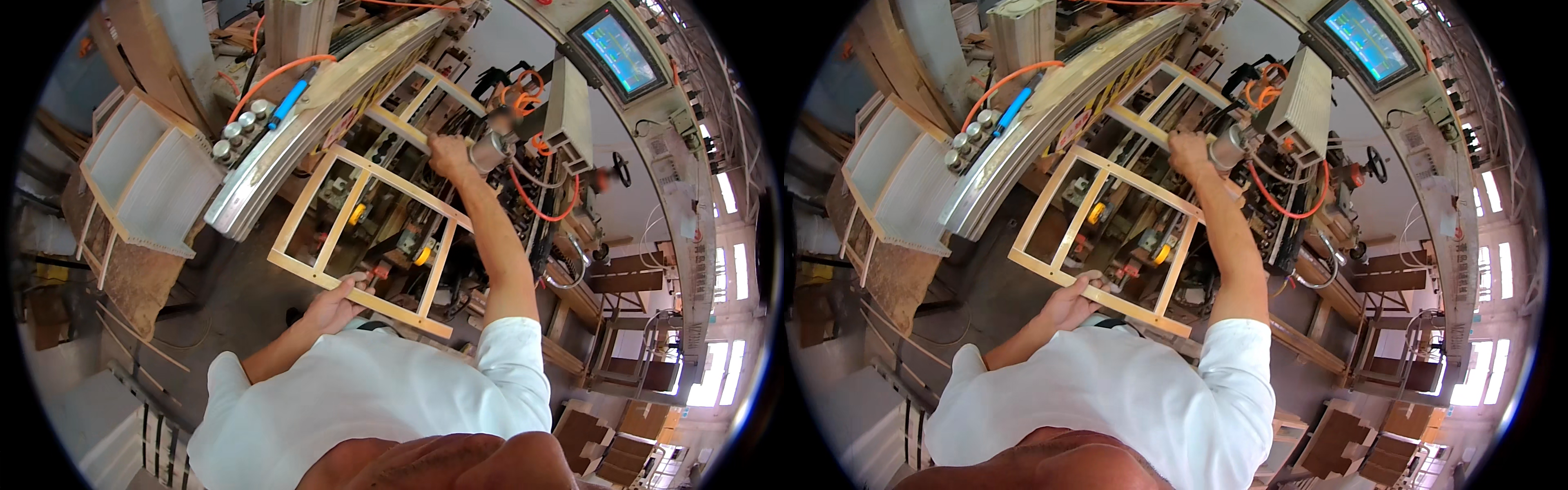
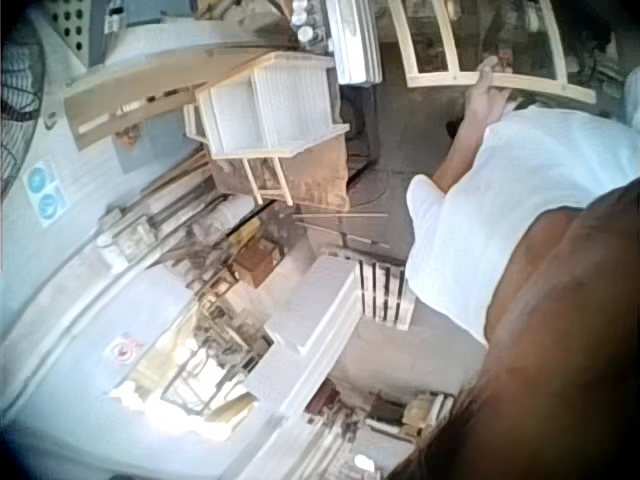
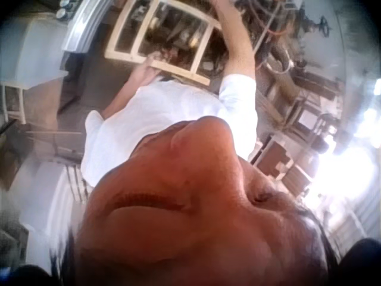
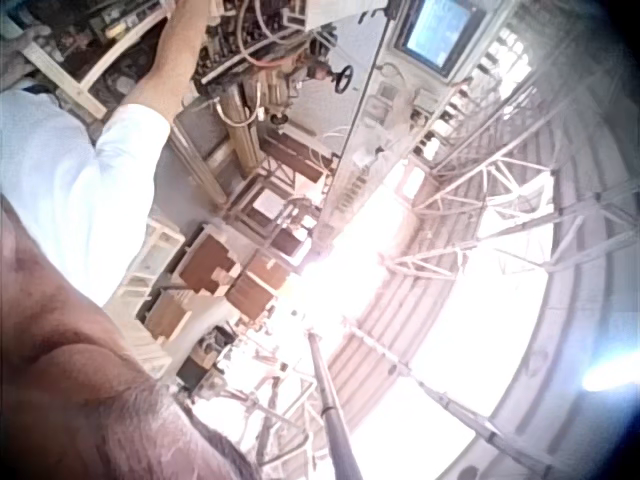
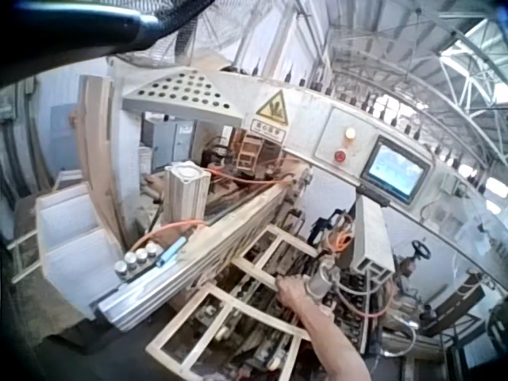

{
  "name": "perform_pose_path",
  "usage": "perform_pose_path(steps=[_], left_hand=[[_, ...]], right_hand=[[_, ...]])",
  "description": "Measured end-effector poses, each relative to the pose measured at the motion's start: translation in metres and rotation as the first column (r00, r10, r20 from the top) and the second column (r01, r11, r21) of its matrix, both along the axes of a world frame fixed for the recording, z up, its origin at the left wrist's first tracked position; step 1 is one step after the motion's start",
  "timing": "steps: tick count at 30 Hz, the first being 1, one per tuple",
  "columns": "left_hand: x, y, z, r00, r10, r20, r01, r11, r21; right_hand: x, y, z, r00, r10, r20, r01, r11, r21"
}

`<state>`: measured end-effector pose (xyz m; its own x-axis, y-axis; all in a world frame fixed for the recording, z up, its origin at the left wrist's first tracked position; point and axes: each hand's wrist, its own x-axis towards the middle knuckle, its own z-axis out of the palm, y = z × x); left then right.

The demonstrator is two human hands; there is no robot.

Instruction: The person repeatedly picks up wooden frames from a nearby stack and places them onto a machine jig. They align the frames within the jig, press a control button to activate the machine, and then remove the processed frames to place them on a growing stack. This cycle is performed continuously for multiple units.

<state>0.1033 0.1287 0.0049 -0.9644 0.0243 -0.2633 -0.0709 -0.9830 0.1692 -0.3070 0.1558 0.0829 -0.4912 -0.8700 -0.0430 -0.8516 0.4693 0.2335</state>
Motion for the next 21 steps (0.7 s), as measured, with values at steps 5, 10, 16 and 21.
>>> perform_pose_path(steps=[5, 10, 16, 21], left_hand=[[0.065, -0.025, -0.006, 0.999, -0.034, -0.010, 0.033, 0.995, -0.092], [0.118, -0.037, -0.018, 0.999, -0.041, -0.001, 0.041, 0.993, -0.114], [0.168, -0.052, -0.016, 0.985, 0.046, 0.169, -0.025, 0.992, -0.125], [0.175, -0.079, -0.041, 0.908, 0.163, 0.385, -0.137, 0.986, -0.095]], right_hand=[[-0.010, -0.003, -0.006, 0.999, -0.036, -0.041, 0.037, 0.999, 0.024], [-0.012, -0.010, -0.017, 0.994, -0.100, -0.048, 0.100, 0.995, -0.007], [-0.009, -0.014, -0.018, 0.990, -0.137, 0.007, 0.138, 0.988, -0.074], [-0.018, -0.013, -0.023, 0.987, -0.141, 0.073, 0.146, 0.986, -0.077]])
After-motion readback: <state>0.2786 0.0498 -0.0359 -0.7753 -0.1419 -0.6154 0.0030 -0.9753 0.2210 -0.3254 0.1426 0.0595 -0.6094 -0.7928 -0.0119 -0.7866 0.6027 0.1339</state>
